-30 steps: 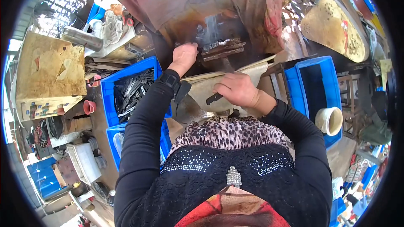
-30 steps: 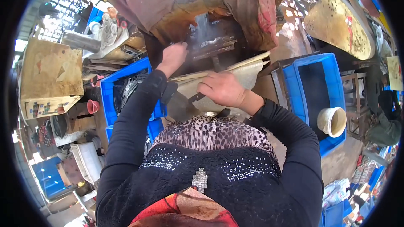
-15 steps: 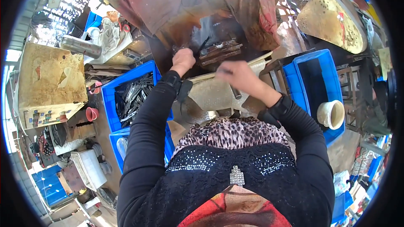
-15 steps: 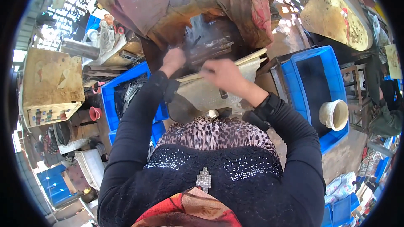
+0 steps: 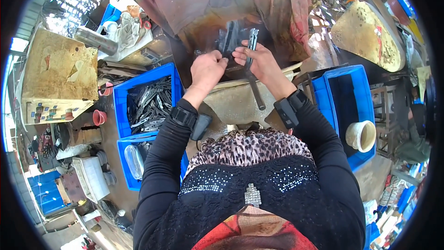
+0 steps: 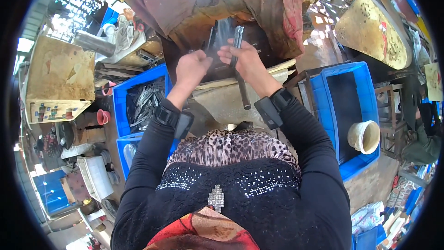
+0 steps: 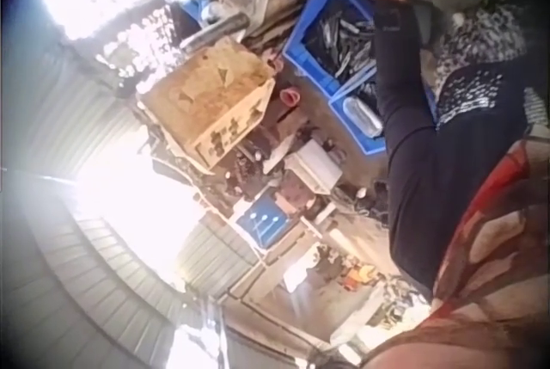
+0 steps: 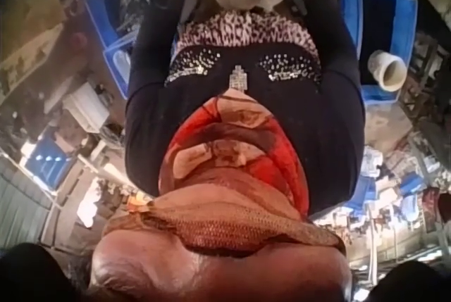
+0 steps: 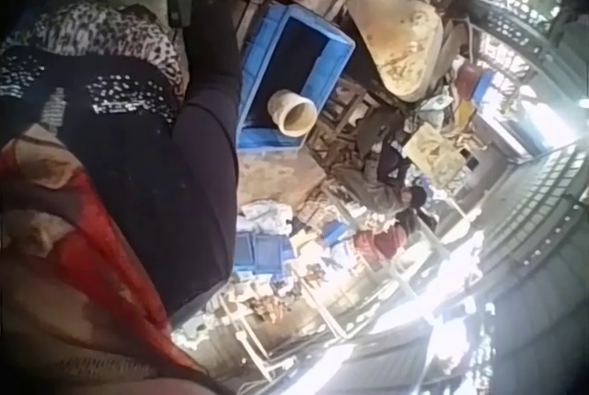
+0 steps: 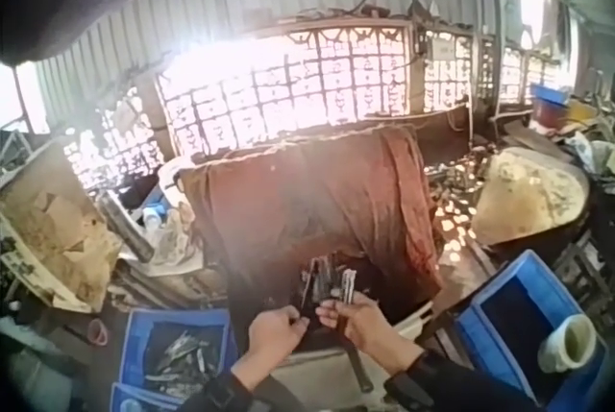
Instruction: The person picks up a metal piece from a blue bin, holds it against a grinding machine, and then dips it into a bucket of liquid before placing it into a different blue bin.
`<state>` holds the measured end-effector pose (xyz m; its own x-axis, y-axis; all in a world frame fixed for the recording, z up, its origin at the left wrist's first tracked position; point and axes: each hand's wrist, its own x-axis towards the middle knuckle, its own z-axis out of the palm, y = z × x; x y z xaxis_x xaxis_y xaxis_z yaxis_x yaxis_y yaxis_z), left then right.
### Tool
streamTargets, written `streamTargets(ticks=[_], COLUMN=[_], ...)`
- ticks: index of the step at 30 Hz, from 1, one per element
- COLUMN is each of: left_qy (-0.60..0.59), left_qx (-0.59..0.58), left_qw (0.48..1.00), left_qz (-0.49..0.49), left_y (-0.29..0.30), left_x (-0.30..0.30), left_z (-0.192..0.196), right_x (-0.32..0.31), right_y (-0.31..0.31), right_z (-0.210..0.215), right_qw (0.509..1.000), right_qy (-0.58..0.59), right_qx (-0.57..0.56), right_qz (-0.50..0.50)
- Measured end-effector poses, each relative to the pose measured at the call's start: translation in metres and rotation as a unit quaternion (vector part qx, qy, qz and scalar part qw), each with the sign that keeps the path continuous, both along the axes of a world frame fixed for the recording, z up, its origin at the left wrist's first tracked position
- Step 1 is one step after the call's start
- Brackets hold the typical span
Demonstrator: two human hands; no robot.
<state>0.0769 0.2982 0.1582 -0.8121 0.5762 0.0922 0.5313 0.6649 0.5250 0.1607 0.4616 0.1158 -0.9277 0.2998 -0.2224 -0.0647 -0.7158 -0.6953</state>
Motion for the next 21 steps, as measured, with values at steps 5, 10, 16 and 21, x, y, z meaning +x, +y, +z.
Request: streamTargets(ticks=[5, 10, 16, 21], left_qy=[0.082, 0.059, -0.325, -0.202], left_qx=[-0.060, -0.101, 0.143, 0.122], left_qw=[0.995, 0.990, 0.933, 0.970], left_qz=[-0.023, -0.081, -0.057, -0.056], left_y=[0.026, 0.018, -0.009, -0.010], left_x=[0.024, 0.024, 0.001, -0.047], left_z=[-0.005, -0.009, 0.031, -0.011], right_x=[-0.008, -0.006, 0.016, 0.016], right_y=[-0.020, -0.015, 0.034, 0.061], right_z=[0.001, -0.009, -0.026, -0.029], right_qw=[0.998, 0.998, 0.999, 0.966], right_qy=[0.015, 0.010, 0.016, -0.048], right_qx=[-0.022, -0.005, -0.028, 0.253], right_qz=[-0.056, -0.062, -0.001, -0.034])
